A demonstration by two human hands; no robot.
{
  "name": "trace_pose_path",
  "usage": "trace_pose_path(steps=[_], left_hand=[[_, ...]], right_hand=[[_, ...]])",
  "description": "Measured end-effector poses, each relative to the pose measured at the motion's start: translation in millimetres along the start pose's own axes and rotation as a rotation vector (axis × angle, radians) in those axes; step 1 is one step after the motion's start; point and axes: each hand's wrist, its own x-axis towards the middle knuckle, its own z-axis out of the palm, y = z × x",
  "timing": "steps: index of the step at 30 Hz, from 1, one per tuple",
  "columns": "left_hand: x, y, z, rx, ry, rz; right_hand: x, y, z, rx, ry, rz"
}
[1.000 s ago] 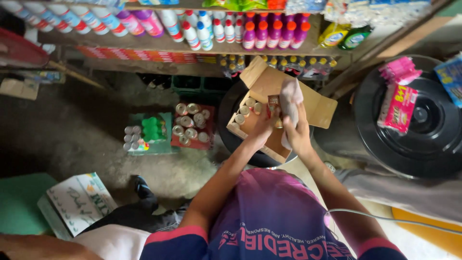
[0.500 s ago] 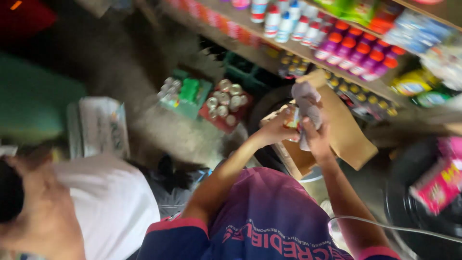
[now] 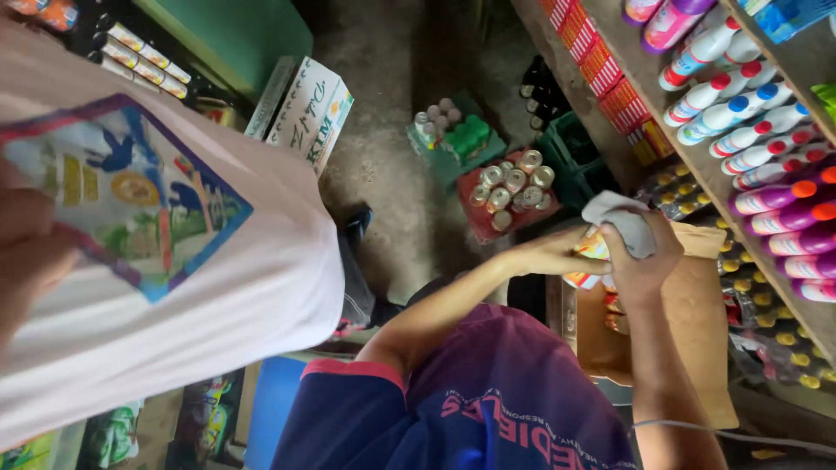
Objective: Wiping dust off canned goods with a cloth and organizing them on grocery store shelves.
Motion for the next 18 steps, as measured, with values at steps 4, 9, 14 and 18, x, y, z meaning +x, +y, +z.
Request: trace_pose_path(steps=[4,9,14,18], left_hand=[[7.6,-23.0,-0.4,0.115,-0.082,0.050],[27.6,-42.0,21.0,-0.053,-0.271,-0.045],[40.3,-67.1,67.6,-0.268,-0.452,-0.201],[44.1,-56.7,101.6,-0.247,-0.540,-0.253]], right_hand=[[-7.0,1.9,2.3,0.009,0.090,0.211],[-47.7,44.5,-24.0,0.510,0.322,0.693],[-58.6,-38.8,-65.1,0.190,0.509,0.382],[-94.4,-48.3,-84.4,-0.032,0.755,0.485]])
